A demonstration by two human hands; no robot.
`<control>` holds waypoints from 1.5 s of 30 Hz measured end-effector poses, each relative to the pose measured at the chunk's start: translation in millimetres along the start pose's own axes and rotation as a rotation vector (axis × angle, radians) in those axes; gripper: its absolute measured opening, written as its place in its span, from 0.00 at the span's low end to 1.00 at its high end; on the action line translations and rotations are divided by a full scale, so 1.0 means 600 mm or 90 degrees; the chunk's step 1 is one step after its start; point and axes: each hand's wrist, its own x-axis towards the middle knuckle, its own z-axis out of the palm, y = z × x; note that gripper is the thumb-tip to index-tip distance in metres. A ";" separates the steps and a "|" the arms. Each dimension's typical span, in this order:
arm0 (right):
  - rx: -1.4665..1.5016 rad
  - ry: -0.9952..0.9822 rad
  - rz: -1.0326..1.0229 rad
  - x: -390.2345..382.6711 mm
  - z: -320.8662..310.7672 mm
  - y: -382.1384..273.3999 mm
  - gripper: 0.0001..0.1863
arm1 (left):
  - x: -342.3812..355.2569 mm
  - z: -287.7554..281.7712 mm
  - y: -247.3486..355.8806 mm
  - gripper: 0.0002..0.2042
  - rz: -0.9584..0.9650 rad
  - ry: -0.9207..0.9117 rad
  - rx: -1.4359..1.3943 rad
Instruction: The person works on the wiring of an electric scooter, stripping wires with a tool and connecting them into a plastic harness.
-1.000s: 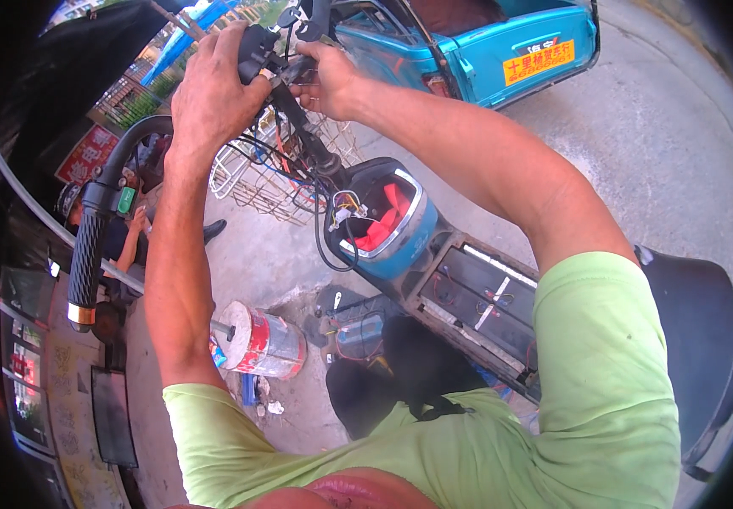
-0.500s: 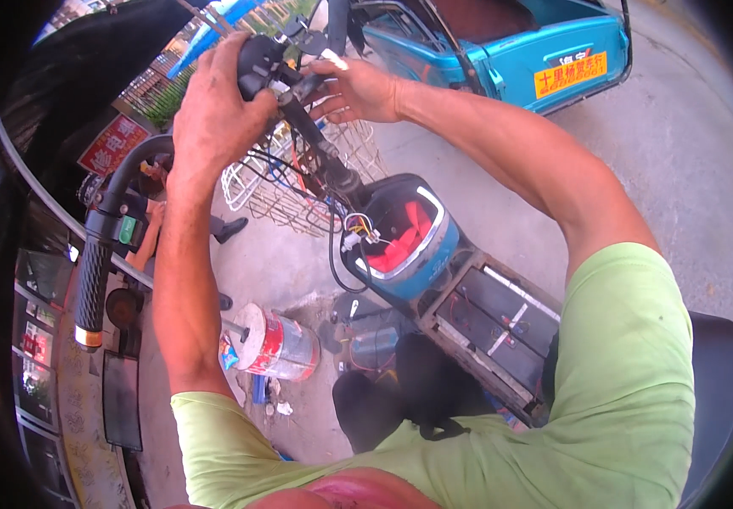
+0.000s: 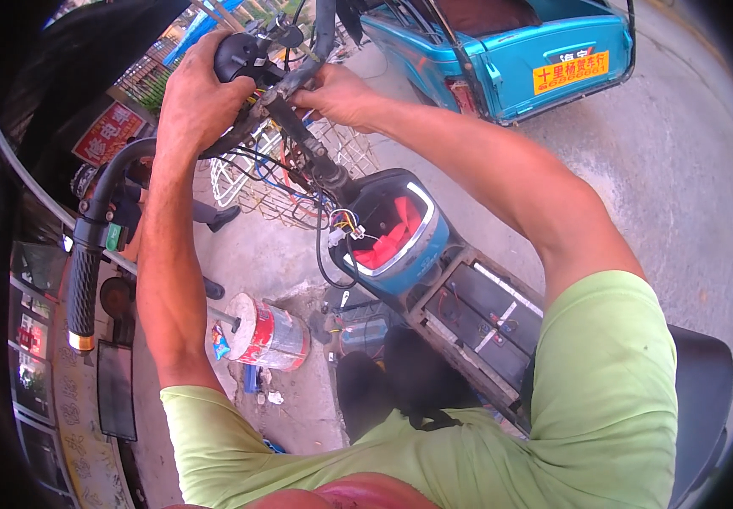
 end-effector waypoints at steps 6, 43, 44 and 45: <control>0.055 0.062 -0.014 0.007 0.019 0.002 0.14 | 0.004 -0.004 -0.006 0.32 -0.046 -0.025 0.019; -0.050 -0.191 0.100 -0.018 -0.047 -0.042 0.30 | -0.002 -0.028 0.010 0.27 -0.082 -0.057 0.013; -0.073 -0.166 0.079 -0.017 -0.045 -0.038 0.28 | -0.002 -0.031 0.016 0.27 -0.102 -0.071 0.014; -0.097 -0.142 0.057 -0.015 -0.043 -0.032 0.27 | 0.000 -0.036 0.026 0.26 -0.121 -0.086 0.014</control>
